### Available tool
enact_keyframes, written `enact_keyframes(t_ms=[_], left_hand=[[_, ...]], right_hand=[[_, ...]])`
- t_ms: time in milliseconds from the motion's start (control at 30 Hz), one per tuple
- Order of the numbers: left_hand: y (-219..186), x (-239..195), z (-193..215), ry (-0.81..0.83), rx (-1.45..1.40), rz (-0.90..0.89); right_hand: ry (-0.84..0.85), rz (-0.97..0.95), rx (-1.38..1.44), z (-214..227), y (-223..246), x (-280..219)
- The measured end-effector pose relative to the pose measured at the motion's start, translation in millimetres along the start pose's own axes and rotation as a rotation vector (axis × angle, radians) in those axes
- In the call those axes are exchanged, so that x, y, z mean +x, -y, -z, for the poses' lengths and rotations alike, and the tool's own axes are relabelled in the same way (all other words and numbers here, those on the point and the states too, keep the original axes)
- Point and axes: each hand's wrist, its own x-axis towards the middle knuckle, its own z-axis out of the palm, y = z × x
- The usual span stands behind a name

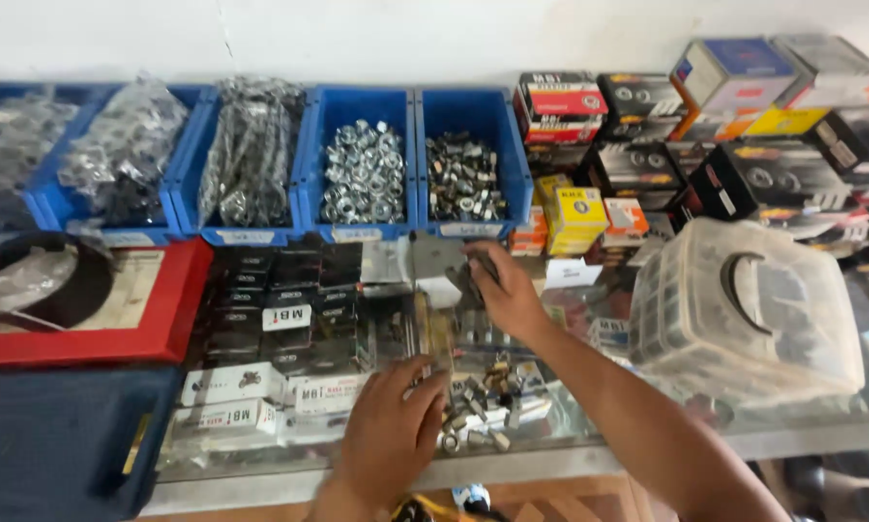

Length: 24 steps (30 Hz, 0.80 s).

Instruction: The person sorts small metal hardware parts, such as nuts and bolts, from blue bins into a clear plastic container. They also handle and arrange several small boxes of bearings on the glass counter surface.

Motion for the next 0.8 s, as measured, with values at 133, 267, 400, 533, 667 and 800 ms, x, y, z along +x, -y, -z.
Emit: enact_keyframes(t_ms=[133,267,400,533,667,800], left_hand=[[10.3,-8.8,-3.4,0.071,-0.051,-0.011],[14.3,-5.8,-0.7,0.098,-0.114,-0.020],[24.2,-6.3,-8.2,0.114,-0.041,-0.005],[10.7,-4.9,8.3,-0.023,-0.328,0.043],[-2.0,-25.7,21.1,0.071,-0.725,0.190],[-20.8,-72.2,18.7,0.475,-1.464,0.758]], right_hand=[[0.047,-0.045,0.113,5.3,12.8,0.5],[-0.043,-0.109,0.106,26.8,29.4,-9.8],[-0.142,-0.191,0.497,47.7,107.7,-59.2],[-0.185,-0.127,0.017,40.1,126.5,-148.2],[-0.206,-0.097,-0.243,6.9,150.4,-209.9],[-0.079,0.251,-0.369,-16.7,174.6,-219.7]])
